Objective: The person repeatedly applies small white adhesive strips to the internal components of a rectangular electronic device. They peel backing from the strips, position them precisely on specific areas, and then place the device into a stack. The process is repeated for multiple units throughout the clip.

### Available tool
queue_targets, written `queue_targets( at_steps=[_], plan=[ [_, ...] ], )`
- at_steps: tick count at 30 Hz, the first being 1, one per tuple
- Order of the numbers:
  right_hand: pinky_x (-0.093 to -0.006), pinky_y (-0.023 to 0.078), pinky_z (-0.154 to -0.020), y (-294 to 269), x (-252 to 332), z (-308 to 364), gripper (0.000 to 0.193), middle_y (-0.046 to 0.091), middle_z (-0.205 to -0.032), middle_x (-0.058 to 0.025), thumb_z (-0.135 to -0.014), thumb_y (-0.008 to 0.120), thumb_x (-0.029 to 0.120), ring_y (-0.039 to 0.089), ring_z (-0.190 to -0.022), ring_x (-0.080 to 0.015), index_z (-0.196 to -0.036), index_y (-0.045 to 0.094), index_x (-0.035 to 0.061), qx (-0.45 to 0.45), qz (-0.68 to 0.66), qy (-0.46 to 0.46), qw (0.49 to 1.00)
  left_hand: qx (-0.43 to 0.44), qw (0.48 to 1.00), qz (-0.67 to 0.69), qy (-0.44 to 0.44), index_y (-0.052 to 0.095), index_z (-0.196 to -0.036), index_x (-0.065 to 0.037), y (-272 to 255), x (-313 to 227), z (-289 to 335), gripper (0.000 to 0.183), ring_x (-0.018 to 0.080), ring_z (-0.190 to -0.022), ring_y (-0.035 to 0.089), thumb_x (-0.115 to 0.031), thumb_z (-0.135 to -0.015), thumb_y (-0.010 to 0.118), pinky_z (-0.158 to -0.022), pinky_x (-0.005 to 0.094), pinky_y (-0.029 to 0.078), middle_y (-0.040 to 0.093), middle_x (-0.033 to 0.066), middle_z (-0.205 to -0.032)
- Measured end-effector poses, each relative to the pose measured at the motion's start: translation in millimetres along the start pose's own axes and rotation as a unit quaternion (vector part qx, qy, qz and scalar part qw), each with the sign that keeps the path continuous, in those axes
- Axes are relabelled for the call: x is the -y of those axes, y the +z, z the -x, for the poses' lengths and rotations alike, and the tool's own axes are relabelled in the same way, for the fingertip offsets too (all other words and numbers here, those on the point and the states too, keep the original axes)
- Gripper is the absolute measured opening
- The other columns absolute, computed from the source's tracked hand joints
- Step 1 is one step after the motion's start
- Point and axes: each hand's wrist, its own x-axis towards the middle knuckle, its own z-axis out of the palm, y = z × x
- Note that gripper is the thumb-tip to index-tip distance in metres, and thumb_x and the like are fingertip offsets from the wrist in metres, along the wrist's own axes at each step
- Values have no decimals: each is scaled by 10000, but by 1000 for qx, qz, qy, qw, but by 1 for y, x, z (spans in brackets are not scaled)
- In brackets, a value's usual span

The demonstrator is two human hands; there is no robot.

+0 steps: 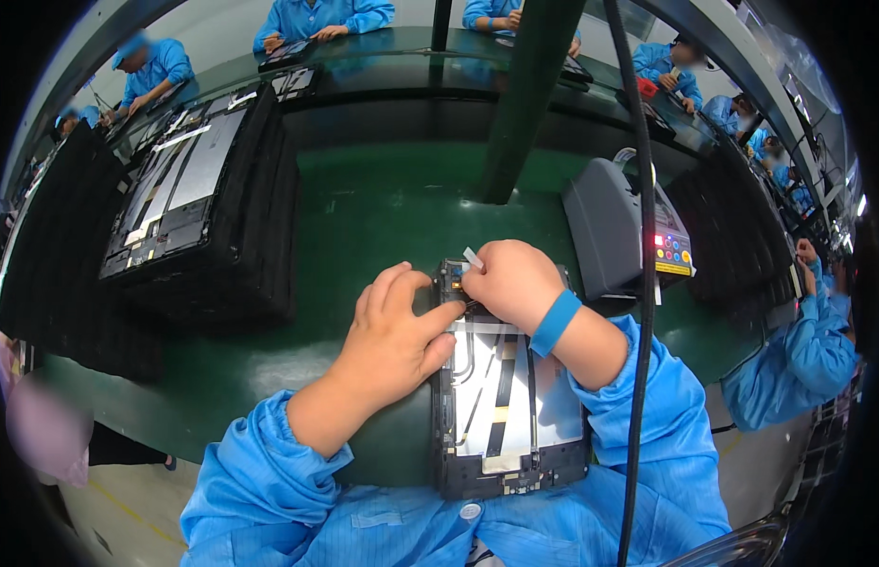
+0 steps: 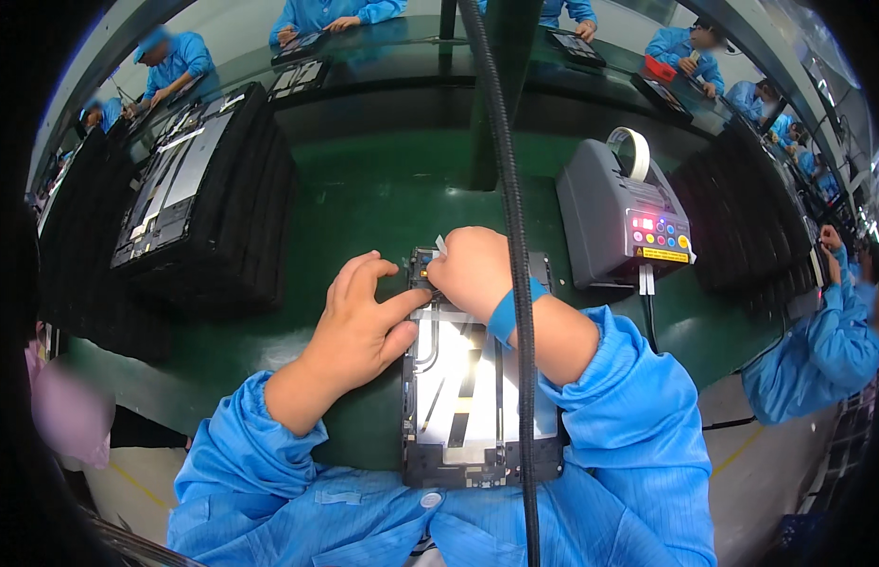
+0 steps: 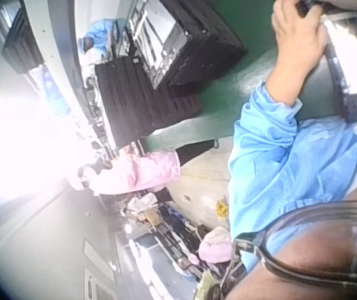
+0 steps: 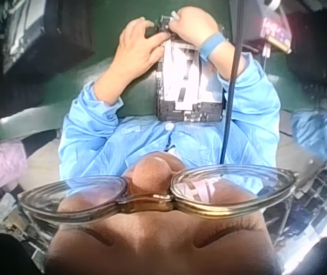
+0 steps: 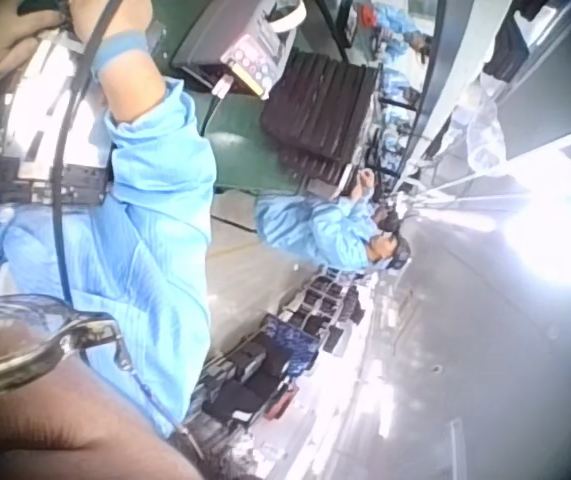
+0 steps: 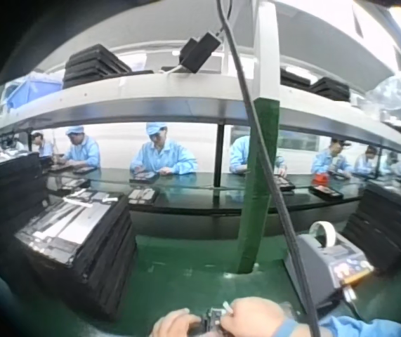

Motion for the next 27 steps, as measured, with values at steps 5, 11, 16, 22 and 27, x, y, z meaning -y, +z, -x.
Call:
queue_targets(
  at_steps=[5, 11, 16, 22, 27],
  plan=[
    [-380, 500, -637, -6, -5, 6, 216, 639, -766, -146, -742, 661, 188, 641, -699, -287, -855, 602, 14, -88, 18, -19, 996, -7, 1000, 7, 2, 651, -1096, -168, 1, 1, 0, 346, 403, -1195, 414, -195, -752, 661, -993, 495, 349, 476, 172, -1163],
    [-391, 513, -780, 1, -29, 25, 209, 634, -905, -172, -789, 471, -57, 626, -870, -346, -976, 539, 5, -27, -202, -205, 957, -5, 1000, 0, 7, 651, -1098, -169, -1, -1, 0, 342, 405, -1198, 415, -197, -758, 659, -995, 496, 349, 478, 169, -1165],
    [-419, 499, -821, 7, -37, 37, 264, 633, -944, -184, -751, 488, -77, 607, -942, -366, -998, 553, -13, -29, -121, -290, 949, -8, 1000, -16, 17, 656, -1087, -165, -1, -3, 0, 340, 395, -1198, 421, -205, -750, 668, -985, 495, 357, 487, 155, -1161],
    [-461, 294, -1101, 0, -28, 58, 419, 554, -1233, -209, -804, 558, 84, 487, -1207, -347, -1207, 526, -27, -28, 86, -351, 932, -38, 998, -31, 43, 670, -1055, -150, 2, 0, 0, 335, 368, -1180, 443, -216, -728, 699, -961, 486, 374, 515, 129, -1132],
    [-431, 426, -931, -26, -42, 80, 289, 606, -1085, -178, -814, 565, 123, 566, -1037, -346, -1082, 586, 17, -48, -94, -295, 950, -75, 995, 61, 19, 661, -1042, -62, -11, -14, 4, 357, 344, -1103, 505, -228, -731, 714, -933, 431, 414, 553, 141, -1082]
  ],
)
